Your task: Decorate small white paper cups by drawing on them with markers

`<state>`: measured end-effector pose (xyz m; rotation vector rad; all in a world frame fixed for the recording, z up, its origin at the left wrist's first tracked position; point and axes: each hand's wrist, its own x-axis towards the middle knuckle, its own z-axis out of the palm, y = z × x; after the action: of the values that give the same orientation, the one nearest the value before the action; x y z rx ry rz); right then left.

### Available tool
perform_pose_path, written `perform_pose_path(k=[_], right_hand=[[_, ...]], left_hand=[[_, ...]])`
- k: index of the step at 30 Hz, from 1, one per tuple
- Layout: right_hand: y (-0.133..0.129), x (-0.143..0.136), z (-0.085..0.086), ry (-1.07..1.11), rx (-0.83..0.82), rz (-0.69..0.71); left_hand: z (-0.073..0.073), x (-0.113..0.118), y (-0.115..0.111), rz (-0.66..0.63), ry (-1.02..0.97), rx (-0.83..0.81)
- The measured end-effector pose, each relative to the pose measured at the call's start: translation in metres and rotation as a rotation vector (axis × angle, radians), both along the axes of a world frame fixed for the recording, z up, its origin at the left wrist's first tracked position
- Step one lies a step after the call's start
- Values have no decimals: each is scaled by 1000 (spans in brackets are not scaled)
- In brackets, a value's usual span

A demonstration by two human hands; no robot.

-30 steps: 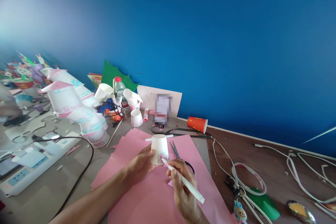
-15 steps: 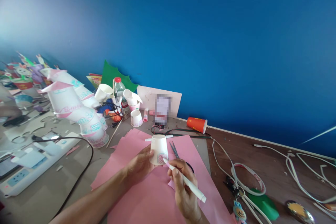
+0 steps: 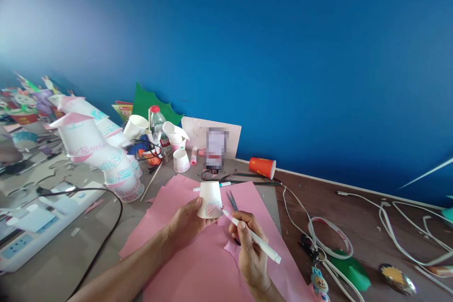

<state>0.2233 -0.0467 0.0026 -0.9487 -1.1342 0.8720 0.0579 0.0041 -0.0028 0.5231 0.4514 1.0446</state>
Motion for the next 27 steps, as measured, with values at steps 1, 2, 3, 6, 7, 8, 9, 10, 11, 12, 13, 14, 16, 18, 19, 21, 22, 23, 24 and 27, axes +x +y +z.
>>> perform_pose_path(k=[1, 2, 3, 6, 7, 8, 9, 10, 11, 12, 13, 14, 16, 18, 19, 21, 22, 23, 24, 27], right_hand=[[0, 0, 0, -2, -2, 5], [0, 0, 0, -5, -6, 9], [-1, 0, -1, -9, -12, 11], [-2, 0, -2, -28, -21, 18], [-2, 0, -3, -35, -17, 24], [-3, 0, -3, -42, -12, 31], [-3, 0, -3, -47, -5, 37], [-3, 0, -3, -52, -1, 42], [-3, 0, -3, -54, 0, 45], [-3, 0, -3, -56, 0, 46], [-3, 0, -3, -56, -1, 45], [-3, 0, -3, -57, -3, 43], [-3, 0, -3, -59, -5, 41], [-3, -1, -3, -71, -1, 41], [-3, -2, -3, -83, 4, 40], [-4, -3, -2, -117, 15, 46], [-4, -4, -1, -132, 20, 55], [-5, -5, 0, -142, 25, 67], [-5, -5, 0, -145, 31, 80], [-6, -4, 0, -127, 41, 98]], left_hand=[[0, 0, 0, 2, 2, -11], [0, 0, 0, 3, 4, -14], [0, 0, 0, 1, 4, -11], [0, 0, 1, -6, 0, 16], [1, 0, 1, -11, -2, 27], [1, 0, 1, -15, -4, 39], [2, 1, 1, -18, -6, 50], [3, 1, 1, -20, -9, 59], [3, 1, 1, -18, -11, 67], [3, 1, 1, -15, -11, 72], [4, 1, 1, -17, -10, 76], [3, 1, 0, -18, -8, 78], [2, 0, 0, -21, -4, 77], [1, 0, 0, -20, -2, 72], [1, 0, 0, -15, -2, 69], [0, 0, 0, -8, 3, 66], [0, 0, 0, -5, 7, 68], [1, 0, 0, -3, 11, 72], [1, 0, 0, -1, 13, 75], [2, 0, -1, -3, 9, 76]])
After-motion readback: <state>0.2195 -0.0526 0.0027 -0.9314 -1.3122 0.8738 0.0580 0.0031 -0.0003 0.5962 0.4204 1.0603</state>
